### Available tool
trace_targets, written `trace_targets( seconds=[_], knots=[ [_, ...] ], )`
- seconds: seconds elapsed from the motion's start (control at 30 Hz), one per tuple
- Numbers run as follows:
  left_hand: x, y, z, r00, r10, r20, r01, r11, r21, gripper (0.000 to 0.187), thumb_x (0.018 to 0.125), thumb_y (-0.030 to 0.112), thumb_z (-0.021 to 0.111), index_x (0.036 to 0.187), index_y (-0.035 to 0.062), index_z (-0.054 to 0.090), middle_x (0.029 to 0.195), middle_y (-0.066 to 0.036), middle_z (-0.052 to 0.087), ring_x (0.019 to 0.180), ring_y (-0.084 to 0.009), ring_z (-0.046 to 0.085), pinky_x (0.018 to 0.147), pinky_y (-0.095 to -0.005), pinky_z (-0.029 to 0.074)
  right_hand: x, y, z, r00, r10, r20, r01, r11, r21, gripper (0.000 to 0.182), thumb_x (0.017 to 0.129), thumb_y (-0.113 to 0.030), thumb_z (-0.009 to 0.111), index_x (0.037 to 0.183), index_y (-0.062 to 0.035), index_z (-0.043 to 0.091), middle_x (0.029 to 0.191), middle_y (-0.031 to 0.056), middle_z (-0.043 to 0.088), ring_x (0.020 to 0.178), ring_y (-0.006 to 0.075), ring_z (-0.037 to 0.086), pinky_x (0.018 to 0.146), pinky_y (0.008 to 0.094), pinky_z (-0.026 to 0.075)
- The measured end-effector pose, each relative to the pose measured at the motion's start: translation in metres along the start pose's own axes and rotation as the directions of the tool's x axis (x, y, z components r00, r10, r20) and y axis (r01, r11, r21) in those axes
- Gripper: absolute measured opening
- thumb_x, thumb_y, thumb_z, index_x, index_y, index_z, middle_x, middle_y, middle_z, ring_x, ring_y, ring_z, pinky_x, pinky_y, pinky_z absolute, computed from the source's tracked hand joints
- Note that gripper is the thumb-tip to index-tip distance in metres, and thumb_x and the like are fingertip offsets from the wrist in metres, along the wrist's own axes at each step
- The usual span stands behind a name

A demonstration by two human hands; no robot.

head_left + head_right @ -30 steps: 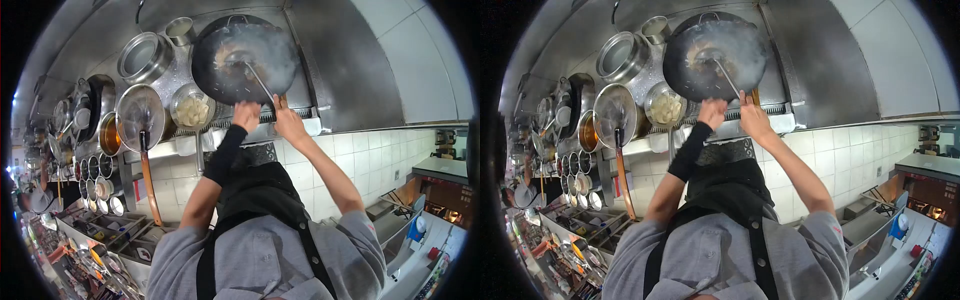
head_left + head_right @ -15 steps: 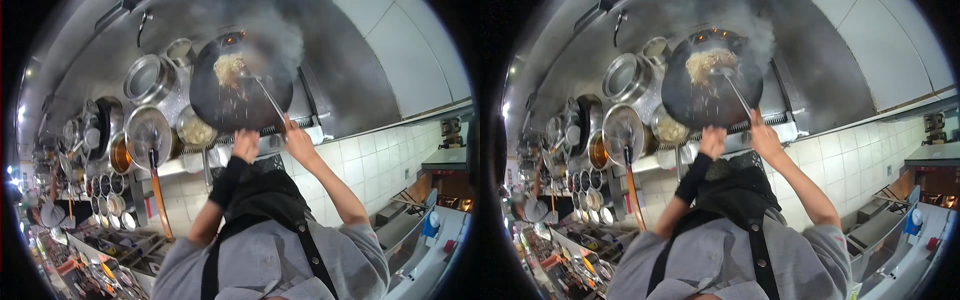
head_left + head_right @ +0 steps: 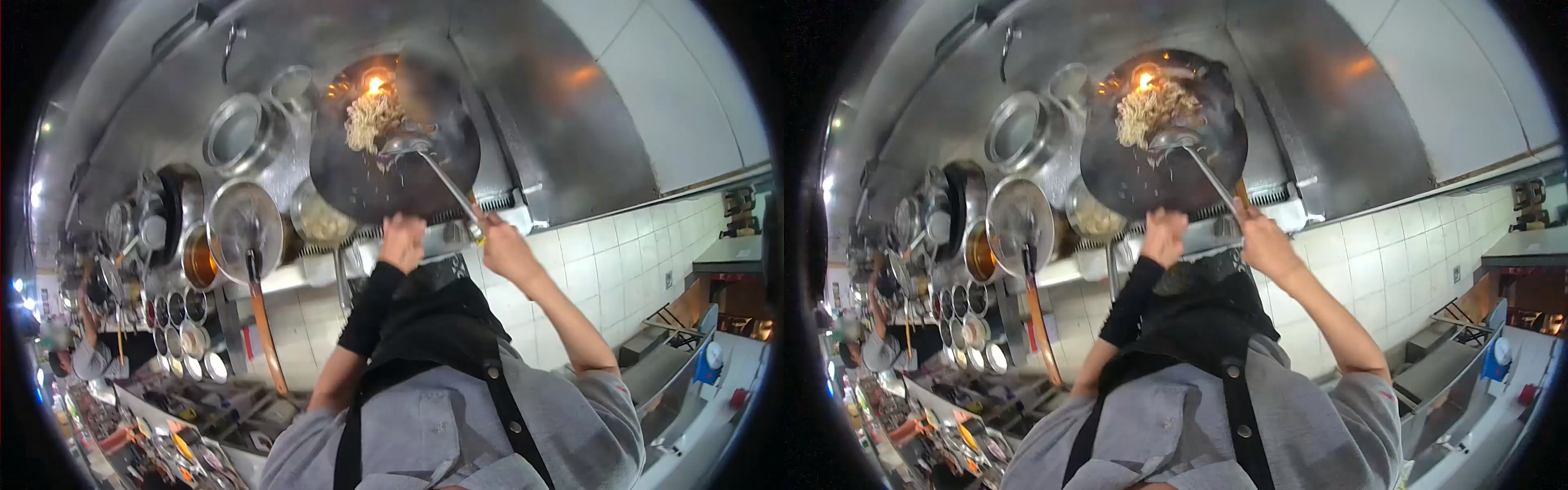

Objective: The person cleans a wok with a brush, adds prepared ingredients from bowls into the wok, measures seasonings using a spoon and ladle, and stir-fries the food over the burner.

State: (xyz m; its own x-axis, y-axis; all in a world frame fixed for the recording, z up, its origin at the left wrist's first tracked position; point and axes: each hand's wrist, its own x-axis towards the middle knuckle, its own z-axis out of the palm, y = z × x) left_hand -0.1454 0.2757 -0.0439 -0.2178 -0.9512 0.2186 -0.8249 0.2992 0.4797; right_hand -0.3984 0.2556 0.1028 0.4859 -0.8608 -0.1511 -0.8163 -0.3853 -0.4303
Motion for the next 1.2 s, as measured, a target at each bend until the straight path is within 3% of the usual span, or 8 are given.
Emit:
trace_targets(
  seconds=[0.13,0.23,0.37,0.63,0.8,0.9,1.0,1.2],
  knots=[
    [0.087,-0.028,-0.023,0.987,-0.102,-0.124,0.063,0.957,-0.282,0.021,0.09,0.023,0.059,0.074,0.0109,0.063,0.075,-0.015,0.066,0.081,-0.0435,0.06,0.075,-0.0555,0.041,0.013,0.0,0.001,0.998,-0.045,0.046,0.042,0.997,0.058,0.079,0.073,0.009,0.053,0.151,0.0023,0.04,0.117,0.0349,0.061,0.103,0.0495,0.064,0.094,0.0525,0.052],
    [0.086,-0.068,0.039,0.981,0.018,-0.192,0.016,0.985,0.174,0.012,0.083,0.01,0.058,0.077,0.014,0.067,0.082,-0.013,0.07,0.088,-0.0329,0.065,0.077,-0.0462,0.046,0.05,-0.003,0.058,0.996,-0.015,-0.086,0.017,0.999,0.032,0.078,0.074,0.01,0.053,0.15,0.0024,0.039,0.121,0.0359,0.06,0.101,0.0502,0.064,0.091,0.0529,0.053],
    [0.01,-0.023,0.031,0.946,0.015,-0.323,-0.042,0.996,-0.076,0.006,0.081,0.014,0.061,0.084,0.0144,0.066,0.091,-0.009,0.067,0.106,-0.0369,0.06,0.091,-0.057,0.041,0.023,-0.012,0.029,0.983,0.029,-0.183,-0.016,0.997,0.075,0.083,0.072,0.011,0.06,0.152,0.0015,0.039,0.113,0.0344,0.063,0.096,0.0495,0.066,0.086,0.0523,0.054],
    [0.115,-0.069,0.02,0.991,-0.12,-0.065,0.117,0.992,-0.044,0.021,0.09,0.02,0.059,0.074,0.0077,0.067,0.089,-0.016,0.071,0.092,-0.0384,0.064,0.081,-0.0516,0.045,0.101,0.003,0.049,0.899,0.21,-0.384,-0.084,0.944,0.32,0.06,0.077,0.003,0.052,0.137,0.0101,0.053,0.082,0.0353,0.064,0.077,0.053,0.065,0.078,0.0523,0.054],
    [0.116,-0.063,0.018,0.977,-0.135,-0.163,0.141,0.989,0.03,0.021,0.092,0.022,0.06,0.081,0.0079,0.072,0.091,-0.016,0.071,0.091,-0.0365,0.065,0.082,-0.0502,0.046,0.182,0.011,0.079,0.959,0.28,0.044,-0.176,0.467,0.867,0.045,0.081,0.0,0.059,0.125,0.0089,0.063,0.06,0.0101,0.06,0.044,0.0188,0.06,0.04,0.0361,0.047],
    [0.116,-0.059,0.012,0.98,-0.16,-0.12,0.161,0.987,0.002,0.02,0.091,0.022,0.061,0.082,0.0079,0.073,0.089,-0.014,0.072,0.093,-0.0372,0.064,0.082,-0.0501,0.045,0.152,-0.013,0.059,0.969,0.248,-0.002,-0.111,0.442,0.89,0.045,0.081,-0.002,0.062,0.125,0.0099,0.064,0.062,0.0054,0.06,0.043,0.0151,0.056,0.038,0.0348,0.044],
    [0.112,-0.059,0.014,0.977,-0.195,-0.088,0.197,0.98,0.012,0.019,0.089,0.023,0.063,0.084,0.0092,0.075,0.087,-0.013,0.073,0.099,-0.0355,0.064,0.085,-0.0492,0.044,0.151,-0.027,0.038,0.959,-0.015,-0.284,0.111,0.939,0.325,0.058,0.075,0.001,0.061,0.133,0.0103,0.058,0.078,0.0214,0.068,0.069,0.0343,0.07,0.066,0.0441,0.056],
    [0.117,-0.072,0.019,0.985,-0.167,-0.051,0.165,0.985,-0.048,0.019,0.09,0.022,0.061,0.083,0.0094,0.073,0.085,-0.014,0.073,0.097,-0.036,0.066,0.086,-0.0494,0.044,0.113,-0.009,0.025,0.962,-0.266,-0.052,0.251,0.947,-0.202,0.073,0.077,0.002,0.063,0.147,0.0056,0.041,0.116,0.0278,0.065,0.097,0.0454,0.068,0.088,0.0503,0.056]
  ],
)
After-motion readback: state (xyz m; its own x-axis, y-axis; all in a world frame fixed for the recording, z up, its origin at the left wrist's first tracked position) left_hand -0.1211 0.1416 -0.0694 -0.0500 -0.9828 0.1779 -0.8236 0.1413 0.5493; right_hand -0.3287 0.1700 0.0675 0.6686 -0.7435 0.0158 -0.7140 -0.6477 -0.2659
